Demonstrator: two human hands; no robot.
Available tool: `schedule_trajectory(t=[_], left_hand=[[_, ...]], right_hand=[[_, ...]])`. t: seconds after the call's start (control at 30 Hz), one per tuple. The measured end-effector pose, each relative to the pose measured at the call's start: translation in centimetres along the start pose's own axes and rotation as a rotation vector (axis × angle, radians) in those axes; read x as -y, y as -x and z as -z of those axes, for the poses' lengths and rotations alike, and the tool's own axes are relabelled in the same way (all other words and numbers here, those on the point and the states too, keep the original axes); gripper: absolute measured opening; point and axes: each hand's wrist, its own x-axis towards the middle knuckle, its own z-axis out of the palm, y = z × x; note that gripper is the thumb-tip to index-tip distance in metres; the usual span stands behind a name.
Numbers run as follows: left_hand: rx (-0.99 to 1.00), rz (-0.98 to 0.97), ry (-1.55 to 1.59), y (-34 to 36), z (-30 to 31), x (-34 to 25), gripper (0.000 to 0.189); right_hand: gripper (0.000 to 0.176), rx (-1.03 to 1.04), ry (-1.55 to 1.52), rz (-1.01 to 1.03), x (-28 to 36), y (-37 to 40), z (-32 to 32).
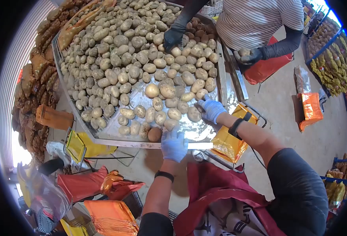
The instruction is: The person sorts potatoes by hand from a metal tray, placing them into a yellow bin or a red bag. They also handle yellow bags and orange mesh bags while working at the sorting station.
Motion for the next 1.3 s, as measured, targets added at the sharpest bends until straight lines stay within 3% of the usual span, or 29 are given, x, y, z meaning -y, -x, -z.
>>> schedule_trajectory(t=[0.1, 0.13, 0.23, 0.27, 0.33, 0.4, 0.53, 0.67, 0.8, 0.83, 0.9, 0.97, 1.0, 1.07, 1.17, 1.2, 1.3], left_hand=[[0.078, 0.001, -0.028, 0.0, 0.5, -0.1, 0.028], [0.049, -0.017, -0.012, -0.8, 0.4, 0.1, 0.028], [0.050, -0.073, 0.017, -0.1, -0.3, 0.6, 0.027], [0.044, -0.085, 0.011, -0.2, -0.8, 0.9, 0.027], [0.030, -0.092, 0.058, -0.3, -0.5, 1.0, 0.028], [0.054, -0.105, 0.080, -0.1, -0.2, 1.0, 0.025], [-0.006, -0.092, 0.258, 0.3, 1.1, 1.9, 0.019], [-0.062, 0.021, 0.349, 1.2, 2.3, 2.2, 0.016], [0.019, 0.169, 0.574, -0.4, 3.6, 3.8, 0.025], [0.057, 0.226, 0.640, -1.6, 4.5, 4.0, 0.029], [0.070, 0.324, 0.751, -4.9, 6.9, 2.9, 0.036], [0.088, 0.334, 0.899, -7.1, 6.8, 2.4, 0.041], [0.090, 0.310, 0.989, -7.7, 5.7, 2.3, 0.043], [0.125, 0.335, 1.207, -7.9, 6.0, 2.1, 0.040], [0.029, 0.499, 1.300, -6.3, 4.8, 2.8, 0.040], [0.058, 0.637, 1.379, -6.4, 5.2, 3.1, 0.046], [0.346, 0.633, 1.150, -7.0, 7.3, 4.5, 0.050]], right_hand=[[0.040, 0.006, -0.201, -0.155, -0.8, -0.8, -0.4], [0.041, -0.012, -0.139, -0.031, 1.0, -0.9, 2.2], [0.042, 0.126, 0.058, -0.017, 3.9, -5.0, 2.0], [0.046, 0.032, 0.145, 0.014, 4.2, -6.1, -0.2], [0.048, 0.132, 0.184, 0.058, 4.8, -7.2, 0.9], [0.050, 0.215, 0.165, 0.084, 4.4, -7.0, 2.4], [0.046, 0.158, 0.261, 0.252, 4.1, -4.3, 2.3], [0.047, 0.125, 0.043, 0.028, 3.4, -7.0, -0.2], [0.052, 0.056, -0.713, -0.189, 2.6, -5.9, 0.4], [0.056, -0.025, -0.836, -0.120, 2.9, -4.6, 0.6], [0.060, 0.082, -0.878, -0.109, 5.1, -2.0, 2.8], [0.060, 0.123, -0.728, 0.029, 8.0, -0.1, 4.5], [0.058, 0.003, -0.601, 0.163, 9.1, 0.8, 4.1], [0.055, -0.002, -0.489, -0.004, 11.6, 2.2, 4.8], [0.054, 0.005, -0.361, -0.070, 13.7, 2.7, 3.4], [0.055, 0.010, -0.331, -0.091, 14.1, 2.8, 2.9], [0.055, -0.043, -0.450, -0.142, 15.2, 3.2, 3.1]])
